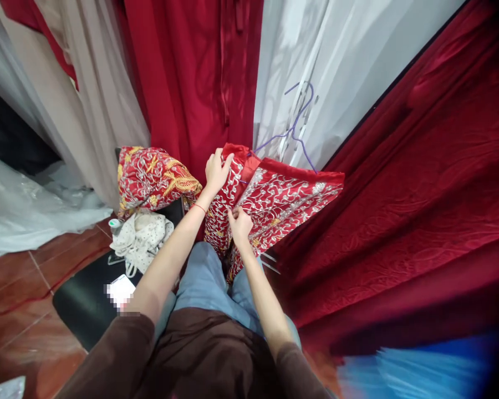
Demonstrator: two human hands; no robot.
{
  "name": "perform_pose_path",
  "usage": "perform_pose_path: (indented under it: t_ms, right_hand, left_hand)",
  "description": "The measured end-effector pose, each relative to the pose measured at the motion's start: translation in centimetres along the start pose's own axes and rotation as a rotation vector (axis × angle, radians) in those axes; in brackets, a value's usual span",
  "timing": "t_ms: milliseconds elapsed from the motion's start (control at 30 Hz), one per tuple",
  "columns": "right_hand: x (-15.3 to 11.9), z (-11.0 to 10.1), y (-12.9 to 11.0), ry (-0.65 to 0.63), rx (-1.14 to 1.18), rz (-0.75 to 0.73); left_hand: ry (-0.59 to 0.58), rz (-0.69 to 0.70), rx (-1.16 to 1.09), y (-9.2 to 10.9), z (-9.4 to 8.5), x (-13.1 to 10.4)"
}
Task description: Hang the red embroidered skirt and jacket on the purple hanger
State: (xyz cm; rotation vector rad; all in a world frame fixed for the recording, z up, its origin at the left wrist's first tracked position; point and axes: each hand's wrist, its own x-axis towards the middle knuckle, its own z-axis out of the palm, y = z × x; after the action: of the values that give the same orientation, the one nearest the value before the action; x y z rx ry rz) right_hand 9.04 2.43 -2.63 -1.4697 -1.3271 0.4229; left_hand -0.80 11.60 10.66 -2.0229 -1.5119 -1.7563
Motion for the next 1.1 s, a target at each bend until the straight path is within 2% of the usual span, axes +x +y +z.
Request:
perform_pose_path:
  t_ms: [133,233,300,400,467,500,567,633,700,767,833,933,1033,1100]
  right_hand:
    - [0.3,0.6,0.4,-0.012,0.305,0.157]
    - [0.4,-0.2,0.6,-0.142,0.454,0.206]
    - [0.6,-0.7,0.5,-0.225,0.543,0.233]
    - [0.7,-1.1,0.3,-0.289,0.646,0.242]
    - [0.7,-1.2,0.1,-0.295,0.703,0.232]
    - [0.6,-1.1,0.0,-0.293,0.73,0.228]
    - [0.4,-1.1,0.0,-0.283,0.778,0.225]
    - [0.3,-1.2,-0.1,-0.273,0.816,0.232]
    - [0.1,-1.3,-0.1,-0.258,0.844,0.243]
    - [0.0,-1.3,-0.3,-0.236,0.866,0.251]
    - [-0.3,-1.0,-0.6,-0.203,0.883,0.257]
    - [-0.8,-0.5,-1.1,-0.163,0.89,0.264]
    - [-1.4,-0.4,-1.6,-0.165,0.875,0.262]
    - [-1.6,-0.6,-1.8,-0.178,0.855,0.259]
  left_hand:
    - [0.004,-0.009,0.036,0.3,0.1,-0.2]
    - [-0.035,0.025,0.013,0.5,-0.1,-0.3]
    - [-0.043,0.077,0.001,0.7,-0.7,-1.2]
    - [0.081,0.094,-0.018,0.7,-1.6,-5.4]
    - [0.224,-0.025,-0.036,0.2,-1.7,-9.5]
    - [0.248,-0.097,-0.037,-0.3,-1.5,-11.6]
    - [0.119,-0.167,-0.033,-1.4,-0.9,-15.0]
    - [0.003,-0.174,-0.038,-2.4,-0.4,-16.8]
    - [-0.104,-0.119,-0.026,-3.0,-0.3,-16.9]
    - [-0.216,-0.049,0.005,-3.2,-0.6,-16.3]
    - [-0.32,-0.035,0.028,-3.2,-0.9,-15.6]
    - [-0.385,-0.163,-0.032,-3.1,-1.1,-15.4]
    - [-0.38,-0.314,-0.145,-2.9,-0.8,-16.0]
    - [-0.389,-0.359,-0.19,-2.5,-0.6,-16.4]
